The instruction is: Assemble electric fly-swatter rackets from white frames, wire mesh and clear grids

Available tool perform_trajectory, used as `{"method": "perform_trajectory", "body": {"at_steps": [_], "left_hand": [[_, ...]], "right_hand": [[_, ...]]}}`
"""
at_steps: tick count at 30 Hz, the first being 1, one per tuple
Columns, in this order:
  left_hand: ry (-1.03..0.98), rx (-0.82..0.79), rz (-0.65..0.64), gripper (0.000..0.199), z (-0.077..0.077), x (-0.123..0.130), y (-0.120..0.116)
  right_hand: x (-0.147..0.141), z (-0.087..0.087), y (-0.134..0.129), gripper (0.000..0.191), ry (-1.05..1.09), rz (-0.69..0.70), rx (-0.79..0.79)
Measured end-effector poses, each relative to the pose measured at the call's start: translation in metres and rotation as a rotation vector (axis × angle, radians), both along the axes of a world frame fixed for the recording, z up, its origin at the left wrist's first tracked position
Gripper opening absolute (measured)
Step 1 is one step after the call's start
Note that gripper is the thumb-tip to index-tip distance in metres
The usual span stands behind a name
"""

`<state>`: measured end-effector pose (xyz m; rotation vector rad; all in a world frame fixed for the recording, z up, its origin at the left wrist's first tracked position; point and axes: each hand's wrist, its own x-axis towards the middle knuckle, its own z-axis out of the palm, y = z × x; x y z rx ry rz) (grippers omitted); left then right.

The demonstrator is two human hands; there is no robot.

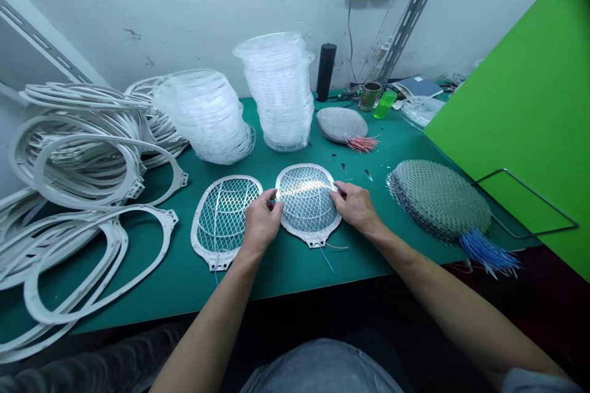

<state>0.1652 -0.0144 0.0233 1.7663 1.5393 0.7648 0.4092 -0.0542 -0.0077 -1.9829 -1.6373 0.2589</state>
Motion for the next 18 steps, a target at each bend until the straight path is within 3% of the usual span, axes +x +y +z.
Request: {"method": "perform_trajectory", "body": {"at_steps": [4, 8, 18], "left_hand": [[0.131, 0.051, -0.013, 0.04, 0.003, 0.006, -0.007], [0.207, 0.131, -0.039, 0.04, -0.005, 0.007, -0.007], [0.262, 0.229, -0.096, 0.036, -0.013, 0.008, -0.01]], "right_hand": [[0.001, -0.003, 0.002, 0.041, -0.001, -0.018, -0.02], [0.001, -0.002, 0.005, 0.039, 0.008, -0.012, -0.055], [0.003, -0.002, -0.001, 0.037, 0.158, -0.037, 0.011]]}}
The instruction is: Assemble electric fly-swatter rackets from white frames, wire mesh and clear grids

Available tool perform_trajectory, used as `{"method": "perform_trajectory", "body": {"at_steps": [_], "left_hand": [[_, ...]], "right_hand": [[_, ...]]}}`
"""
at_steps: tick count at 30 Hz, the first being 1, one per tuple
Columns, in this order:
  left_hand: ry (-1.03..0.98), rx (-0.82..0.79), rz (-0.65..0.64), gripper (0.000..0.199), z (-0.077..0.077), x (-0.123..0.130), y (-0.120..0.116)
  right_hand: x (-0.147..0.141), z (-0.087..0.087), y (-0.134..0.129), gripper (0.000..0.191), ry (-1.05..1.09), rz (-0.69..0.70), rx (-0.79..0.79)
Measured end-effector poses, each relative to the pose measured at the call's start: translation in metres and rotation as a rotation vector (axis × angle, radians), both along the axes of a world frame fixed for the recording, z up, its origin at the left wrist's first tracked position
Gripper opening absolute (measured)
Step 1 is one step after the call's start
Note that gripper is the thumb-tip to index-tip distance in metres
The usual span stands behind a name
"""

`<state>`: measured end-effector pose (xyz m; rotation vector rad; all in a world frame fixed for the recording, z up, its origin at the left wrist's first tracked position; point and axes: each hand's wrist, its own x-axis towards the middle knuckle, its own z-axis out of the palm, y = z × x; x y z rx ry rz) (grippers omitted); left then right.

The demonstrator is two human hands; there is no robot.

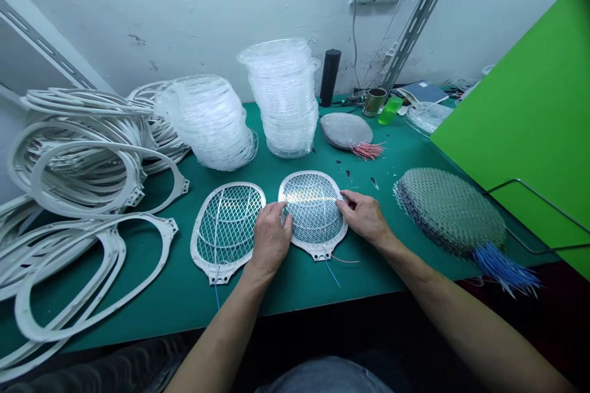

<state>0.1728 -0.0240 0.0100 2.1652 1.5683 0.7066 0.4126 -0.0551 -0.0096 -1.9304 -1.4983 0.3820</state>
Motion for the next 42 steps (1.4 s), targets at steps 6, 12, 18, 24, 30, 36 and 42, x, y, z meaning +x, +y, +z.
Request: {"method": "perform_trajectory", "body": {"at_steps": [6, 12, 18, 24, 30, 36, 42], "left_hand": [[-0.034, -0.059, -0.012, 0.033, 0.002, -0.003, 0.003], [-0.045, -0.102, -0.058, 0.034, 0.005, -0.011, 0.007], [-0.03, -0.127, -0.114, 0.035, 0.004, -0.018, 0.011], [-0.032, -0.13, -0.141, 0.032, 0.004, -0.02, 0.011], [-0.034, -0.152, -0.175, 0.034, 0.005, -0.022, 0.01], [-0.015, -0.123, -0.165, 0.031, 0.001, -0.02, 0.008], [0.011, -0.092, -0.176, 0.028, 0.001, -0.019, 0.006]], "right_hand": [[-0.004, -0.002, 0.002, 0.039, -0.079, -0.004, 0.01], [-0.002, 0.0, 0.002, 0.035, 0.047, -0.073, -0.014], [-0.002, 0.003, 0.002, 0.03, 0.068, -0.079, -0.005], [-0.009, 0.001, -0.002, 0.028, -0.059, -0.1, 0.013], [-0.009, -0.004, -0.004, 0.026, -0.079, -0.101, 0.056], [-0.01, -0.007, -0.004, 0.027, -0.066, -0.105, 0.06], [-0.01, -0.003, -0.004, 0.027, -0.107, -0.065, 0.058]]}}
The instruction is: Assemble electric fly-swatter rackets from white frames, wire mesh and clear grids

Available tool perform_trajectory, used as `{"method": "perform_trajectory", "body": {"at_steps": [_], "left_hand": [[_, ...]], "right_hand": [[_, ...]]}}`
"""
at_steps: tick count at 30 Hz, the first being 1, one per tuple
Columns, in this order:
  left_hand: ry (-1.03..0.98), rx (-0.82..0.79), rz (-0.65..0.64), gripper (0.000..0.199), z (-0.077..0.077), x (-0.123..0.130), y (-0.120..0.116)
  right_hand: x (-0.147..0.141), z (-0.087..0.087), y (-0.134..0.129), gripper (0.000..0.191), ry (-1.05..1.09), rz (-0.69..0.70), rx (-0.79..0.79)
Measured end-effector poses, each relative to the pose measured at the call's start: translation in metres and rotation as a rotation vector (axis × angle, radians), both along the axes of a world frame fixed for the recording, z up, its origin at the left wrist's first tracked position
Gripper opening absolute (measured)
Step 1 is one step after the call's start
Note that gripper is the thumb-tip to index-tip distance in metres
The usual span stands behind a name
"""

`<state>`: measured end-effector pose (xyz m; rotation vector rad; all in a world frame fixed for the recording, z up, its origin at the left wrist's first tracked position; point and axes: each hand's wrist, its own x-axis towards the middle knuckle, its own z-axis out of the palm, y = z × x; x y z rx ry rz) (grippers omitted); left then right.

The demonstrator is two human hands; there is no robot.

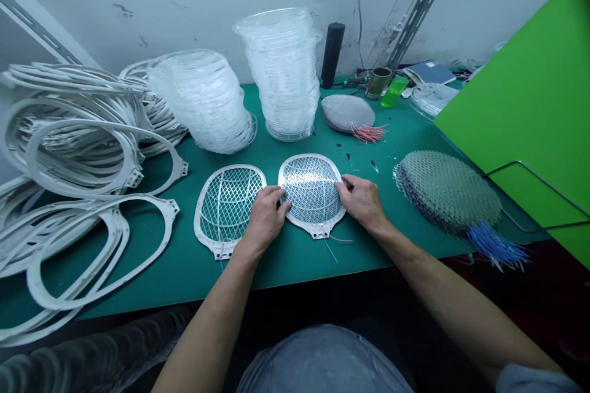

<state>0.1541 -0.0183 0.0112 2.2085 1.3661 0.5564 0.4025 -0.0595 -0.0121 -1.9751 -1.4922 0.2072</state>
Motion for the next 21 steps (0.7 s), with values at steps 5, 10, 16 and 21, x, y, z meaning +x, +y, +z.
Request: {"method": "perform_trajectory", "body": {"at_steps": [5, 10, 16, 21], "left_hand": [[0.03, -0.005, -0.022, 0.032, 0.0, -0.001, 0.002], [0.052, 0.003, -0.031, 0.034, -0.003, -0.002, 0.006], [0.067, 0.009, -0.014, 0.035, -0.005, -0.001, 0.005], [0.051, 0.015, 0.002, 0.036, -0.008, 0.0, 0.005]], "right_hand": [[0.004, 0.004, 0.001, 0.03, 0.017, 0.012, -0.03], [0.006, 0.001, 0.005, 0.029, -0.086, 0.001, -0.079], [-0.001, 0.003, 0.003, 0.023, -0.161, -0.033, -0.15], [-0.005, 0.007, 0.003, 0.028, -0.172, -0.048, -0.197]]}}
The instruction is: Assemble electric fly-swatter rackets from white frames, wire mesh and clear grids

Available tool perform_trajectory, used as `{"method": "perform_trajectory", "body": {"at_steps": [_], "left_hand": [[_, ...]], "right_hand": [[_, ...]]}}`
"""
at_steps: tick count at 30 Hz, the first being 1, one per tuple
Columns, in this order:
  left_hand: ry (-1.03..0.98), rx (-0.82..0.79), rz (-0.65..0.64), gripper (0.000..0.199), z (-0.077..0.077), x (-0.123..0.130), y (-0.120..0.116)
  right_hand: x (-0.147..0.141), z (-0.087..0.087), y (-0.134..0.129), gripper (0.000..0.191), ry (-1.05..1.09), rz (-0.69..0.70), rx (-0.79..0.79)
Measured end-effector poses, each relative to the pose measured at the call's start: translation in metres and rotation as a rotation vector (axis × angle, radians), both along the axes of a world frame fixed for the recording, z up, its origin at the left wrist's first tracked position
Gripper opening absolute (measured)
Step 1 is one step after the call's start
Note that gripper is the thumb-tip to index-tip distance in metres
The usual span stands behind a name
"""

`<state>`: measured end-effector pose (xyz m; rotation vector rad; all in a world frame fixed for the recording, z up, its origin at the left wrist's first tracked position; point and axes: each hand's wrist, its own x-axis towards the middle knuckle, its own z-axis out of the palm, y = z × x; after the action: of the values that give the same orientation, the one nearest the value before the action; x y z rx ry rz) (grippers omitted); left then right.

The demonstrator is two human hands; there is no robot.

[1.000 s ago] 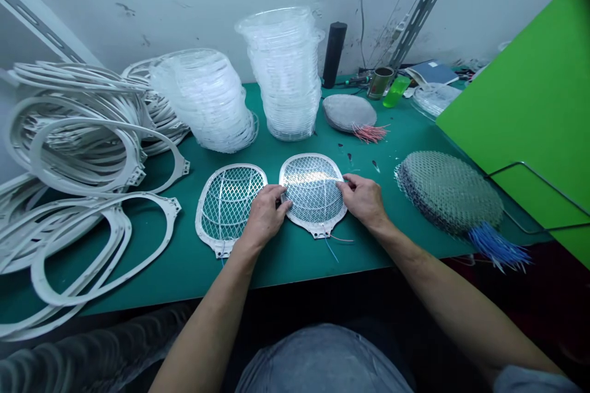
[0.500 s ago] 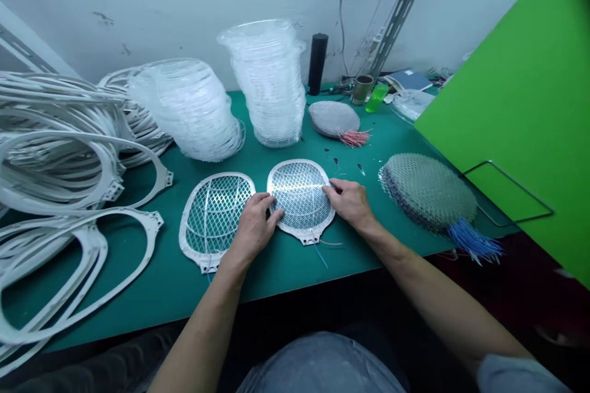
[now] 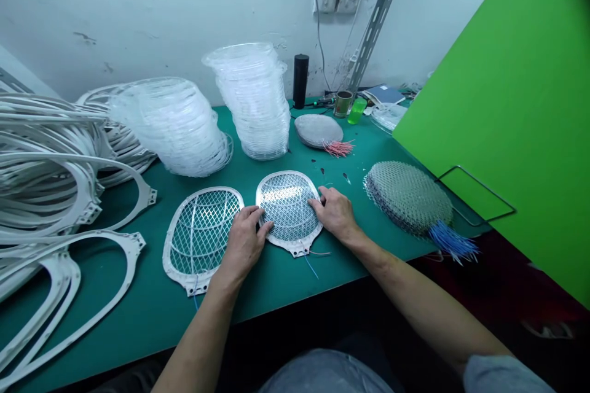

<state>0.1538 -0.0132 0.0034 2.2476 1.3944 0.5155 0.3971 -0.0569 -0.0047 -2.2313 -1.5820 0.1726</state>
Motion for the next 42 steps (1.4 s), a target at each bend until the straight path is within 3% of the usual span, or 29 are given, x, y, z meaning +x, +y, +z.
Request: {"method": "perform_trajectory", "body": {"at_steps": [8, 18, 23, 31, 37, 42], "left_hand": [[0.031, 0.045, -0.002, 0.036, -0.003, 0.002, 0.0], [0.276, 0.359, -0.103, 0.037, -0.005, 0.016, -0.014], [0.287, 0.227, -0.271, 0.047, -0.006, 0.022, -0.019], [0.309, 0.115, -0.258, 0.051, -0.004, 0.027, -0.01], [0.312, 0.163, -0.271, 0.047, -0.005, 0.027, -0.016], [0.251, 0.346, -0.297, 0.038, -0.002, 0.035, -0.023]], "right_hand": [[-0.004, 0.012, 0.0, 0.032, -0.05, 0.017, -0.119], [-0.006, 0.021, 0.001, 0.04, -0.12, 0.079, -0.283], [-0.005, 0.018, -0.001, 0.038, -0.187, 0.106, -0.253], [0.003, 0.009, 0.006, 0.038, -0.263, 0.156, -0.134], [0.002, 0.0, -0.014, 0.047, -0.254, 0.288, -0.045], [-0.003, -0.006, -0.016, 0.046, -0.262, 0.262, -0.042]]}}
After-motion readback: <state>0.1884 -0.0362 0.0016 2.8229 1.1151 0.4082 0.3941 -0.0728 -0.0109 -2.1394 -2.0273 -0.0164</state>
